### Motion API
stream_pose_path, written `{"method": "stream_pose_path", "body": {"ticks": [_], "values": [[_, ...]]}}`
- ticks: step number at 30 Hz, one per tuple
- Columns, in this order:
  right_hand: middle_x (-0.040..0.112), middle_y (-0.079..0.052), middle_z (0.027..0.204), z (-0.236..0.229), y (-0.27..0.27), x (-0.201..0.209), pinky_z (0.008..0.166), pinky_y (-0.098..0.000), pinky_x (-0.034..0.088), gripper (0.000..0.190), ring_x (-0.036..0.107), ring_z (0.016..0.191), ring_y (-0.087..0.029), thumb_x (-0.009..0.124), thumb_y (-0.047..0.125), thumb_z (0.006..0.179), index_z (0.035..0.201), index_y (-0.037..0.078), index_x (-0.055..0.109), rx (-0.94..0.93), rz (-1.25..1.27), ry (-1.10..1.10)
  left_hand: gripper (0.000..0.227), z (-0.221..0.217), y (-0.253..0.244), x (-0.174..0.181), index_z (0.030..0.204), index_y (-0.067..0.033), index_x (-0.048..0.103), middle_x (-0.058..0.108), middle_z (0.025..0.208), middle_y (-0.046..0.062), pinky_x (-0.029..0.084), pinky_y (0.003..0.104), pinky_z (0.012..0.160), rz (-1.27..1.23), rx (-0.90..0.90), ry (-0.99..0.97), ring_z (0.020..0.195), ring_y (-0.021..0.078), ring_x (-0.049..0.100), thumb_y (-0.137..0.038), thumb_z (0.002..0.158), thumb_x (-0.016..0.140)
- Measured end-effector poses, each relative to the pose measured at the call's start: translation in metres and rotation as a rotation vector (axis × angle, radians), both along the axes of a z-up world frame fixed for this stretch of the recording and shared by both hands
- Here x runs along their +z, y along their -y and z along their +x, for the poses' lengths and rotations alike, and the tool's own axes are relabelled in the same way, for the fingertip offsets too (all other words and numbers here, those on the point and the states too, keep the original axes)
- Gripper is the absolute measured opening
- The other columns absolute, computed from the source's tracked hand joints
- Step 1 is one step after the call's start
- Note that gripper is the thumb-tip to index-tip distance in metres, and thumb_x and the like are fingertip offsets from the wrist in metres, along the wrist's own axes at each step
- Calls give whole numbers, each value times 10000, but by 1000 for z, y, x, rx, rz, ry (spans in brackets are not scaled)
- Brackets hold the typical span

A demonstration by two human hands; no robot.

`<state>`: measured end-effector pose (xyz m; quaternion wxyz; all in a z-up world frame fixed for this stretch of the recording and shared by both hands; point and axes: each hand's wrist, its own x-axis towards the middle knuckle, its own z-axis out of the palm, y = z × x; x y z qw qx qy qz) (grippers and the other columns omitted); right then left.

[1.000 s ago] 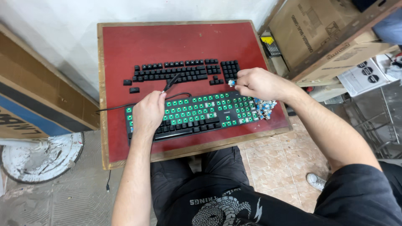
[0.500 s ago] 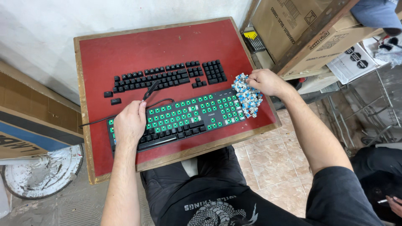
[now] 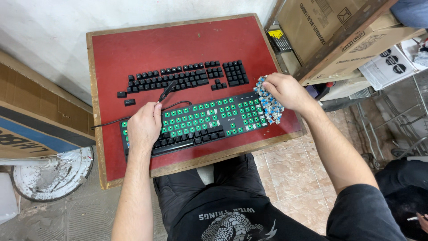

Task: The person uses a keycap puller to remove black keycaps from a mechanical keyboard and places them on the table. They then pick up blue and white switches from a pile and insert them into the keyboard's switch sockets one by one.

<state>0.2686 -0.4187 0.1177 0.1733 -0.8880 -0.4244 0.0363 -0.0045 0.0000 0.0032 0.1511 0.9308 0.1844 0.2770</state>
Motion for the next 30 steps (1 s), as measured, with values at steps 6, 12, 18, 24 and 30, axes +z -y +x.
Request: {"method": "stream_pose_path", "body": {"ticks": [6, 12, 18, 24, 30], "values": [[821, -109, 1193, -70, -39, -19, 1049, -500, 611, 315, 762, 1192, -332, 661, 289, 1163, 1419, 105, 674, 38, 110, 70, 340, 0, 0, 5, 1162, -248, 773, 793, 908, 79, 671, 531, 770, -25, -12, 8, 879, 355, 825, -489, 1239, 545], [804, -66, 1270, -91, -64, -74, 1187, -408, 521, 390, 662, 1358, -233, 693, 309, 1143, 1489, 129, 712, 60, 111, 262, 283, 0, 4, 11, 1269, -233, 765, 818, 962, 108, 672, 511, 776, -22, -38, 144, 931, 345, 831, -425, 1222, 562], [734, -16, 1364, -99, -69, -90, 1057, -393, 524, 392, 631, 1354, -229, 767, 260, 1024, 1408, 177, 768, 1, 79, 396, 272, -1, 0, 15, 1258, -203, 780, 813, 997, 77, 671, 463, 781, -4, -169, 314, 980, 324, 819, -366, 1212, 568], [793, -36, 1174, -126, -115, -70, 999, -405, 607, 336, 757, 1145, -272, 804, 156, 1019, 1355, 145, 798, 64, 475, 88, 265, 2, 0, 6, 1256, -230, 761, 768, 931, 31, 672, 448, 755, 23, -179, 313, 956, 272, 806, -392, 1210, 557], [756, -183, 1135, -168, -217, -62, 675, -312, 623, 514, 764, 829, -198, 571, 152, 1181, 1633, -40, 421, 162, 826, -735, 280, -7, 5, 24, 1201, -210, 752, 744, 817, 65, 649, 455, 696, 32, -265, 320, 849, 305, 793, -387, 1207, 535]]}}
